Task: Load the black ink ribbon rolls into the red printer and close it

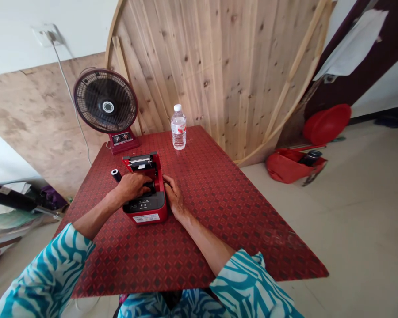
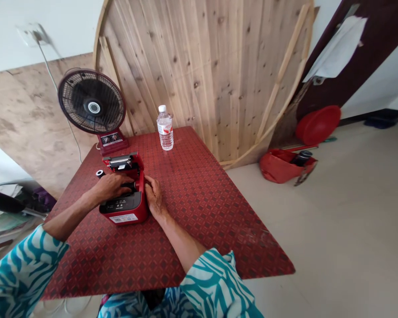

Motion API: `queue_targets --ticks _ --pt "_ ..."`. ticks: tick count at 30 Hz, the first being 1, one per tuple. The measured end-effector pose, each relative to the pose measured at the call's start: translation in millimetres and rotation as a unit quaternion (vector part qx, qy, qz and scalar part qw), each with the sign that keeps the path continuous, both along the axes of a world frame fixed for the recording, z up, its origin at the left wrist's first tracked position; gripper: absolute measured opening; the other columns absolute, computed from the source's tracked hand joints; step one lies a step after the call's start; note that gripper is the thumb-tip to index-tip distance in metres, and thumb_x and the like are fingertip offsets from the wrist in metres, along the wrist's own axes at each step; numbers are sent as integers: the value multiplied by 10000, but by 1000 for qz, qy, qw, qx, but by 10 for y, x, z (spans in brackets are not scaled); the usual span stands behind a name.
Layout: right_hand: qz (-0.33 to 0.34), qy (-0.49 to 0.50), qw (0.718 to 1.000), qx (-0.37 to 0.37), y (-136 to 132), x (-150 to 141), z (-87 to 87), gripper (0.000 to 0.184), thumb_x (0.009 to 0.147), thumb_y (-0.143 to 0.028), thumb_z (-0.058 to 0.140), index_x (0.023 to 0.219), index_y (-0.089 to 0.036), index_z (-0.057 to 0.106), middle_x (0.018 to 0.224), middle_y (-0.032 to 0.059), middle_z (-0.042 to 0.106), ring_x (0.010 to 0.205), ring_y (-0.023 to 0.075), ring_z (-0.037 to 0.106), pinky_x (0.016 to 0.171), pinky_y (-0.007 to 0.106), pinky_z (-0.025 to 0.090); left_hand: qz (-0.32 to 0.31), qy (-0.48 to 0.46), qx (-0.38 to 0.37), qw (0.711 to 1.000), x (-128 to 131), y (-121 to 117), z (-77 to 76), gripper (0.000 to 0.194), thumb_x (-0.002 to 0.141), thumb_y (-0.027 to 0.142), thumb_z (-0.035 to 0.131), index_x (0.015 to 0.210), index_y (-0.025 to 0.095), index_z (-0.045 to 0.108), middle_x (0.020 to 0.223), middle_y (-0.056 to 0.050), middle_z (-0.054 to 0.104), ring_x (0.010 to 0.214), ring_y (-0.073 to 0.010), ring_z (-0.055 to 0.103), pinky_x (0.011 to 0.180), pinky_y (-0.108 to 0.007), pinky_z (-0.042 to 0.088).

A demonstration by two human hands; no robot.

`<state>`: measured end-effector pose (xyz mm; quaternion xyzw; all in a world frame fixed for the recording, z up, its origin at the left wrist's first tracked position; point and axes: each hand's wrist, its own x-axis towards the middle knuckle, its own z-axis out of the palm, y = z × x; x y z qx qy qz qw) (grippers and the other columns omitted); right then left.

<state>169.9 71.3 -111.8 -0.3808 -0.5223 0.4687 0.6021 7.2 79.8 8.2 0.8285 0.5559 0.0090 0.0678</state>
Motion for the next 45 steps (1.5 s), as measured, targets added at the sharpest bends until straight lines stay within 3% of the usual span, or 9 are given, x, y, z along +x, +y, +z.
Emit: queue_targets --ticks 8,14,19,22,25,30,34,40,45 --pt "13 0 1000 -1 3 10 -14 369 892 -409 475 1204 -277 624 1250 30 641 1212 210 544 1089 398 383 -53 -35 -80 995 -12 85 74 175 798 354 632 877 279 769 904 -22 770 882 -241 707 763 -277 497" --pt "8 0 1000 2 -1 4 -12 380 882 -413 483 1200 -259 625 1240 44 639 1204 212 548 1082 400 385 -45 -207 -50 976 -252 -356 167 450 893 518 521 1180 217 691 1137 -56 733 994 -234 687 873 -315 525" --pt "6 5 1000 -5 -1 -1 -6 385 877 -417 487 1195 -255 631 1235 49 642 1201 220 551 1078 406 386 -41 -271 34 961 -450 -688 -28 494 845 524 630 1233 219 655 1288 -99 654 1187 -272 605 1033 -394 461" --pt "8 16 1000 -11 6 -6 -26 374 870 -418 503 1186 -265 635 1234 43 643 1202 220 551 1083 409 381 71 -364 83 925 -555 -776 -255 548 867 573 574 1263 199 629 1322 -124 626 1218 -297 582 1045 -432 449" --pt "13 31 999 -22 7 -5 -48 376 864 -431 521 1185 -267 630 1252 43 635 1215 226 545 1088 420 377 161 -457 19 874 -587 -819 -427 621 861 635 536 1249 161 635 1209 -133 691 1172 -323 612 1017 -451 466" --pt "20 33 999 -23 -4 3 -56 390 868 -447 517 1191 -256 623 1270 53 629 1234 242 534 1094 445 368 167 -595 -85 782 -519 -813 -507 654 833 636 583 1245 131 631 1086 -134 739 1060 -317 670 950 -425 504" --pt "20 30 999 -30 -17 15 -36 399 864 -460 527 1195 -260 624 1267 49 636 1232 241 538 1093 439 372 191 -625 -67 754 -495 -750 -590 685 770 615 679 1256 137 614 1030 -119 752 1017 -307 687 890 -388 529" --pt "23 19 999 -34 -43 40 8 402 866 -473 525 1196 -265 624 1281 50 632 1242 249 535 1093 449 371 187 -625 -44 757 -498 -743 -664 632 802 572 670 1263 146 601 1135 -128 720 1075 -297 663 936 -401 510" --pt "22 19 999 -41 -50 33 13 404 867 -474 518 1201 -271 618 1278 47 632 1236 246 538 1090 449 376 120 -507 145 841 -412 -844 -423 346 914 457 567 1083 188 702 1186 -97 697 1156 -252 616 1020 -393 456"
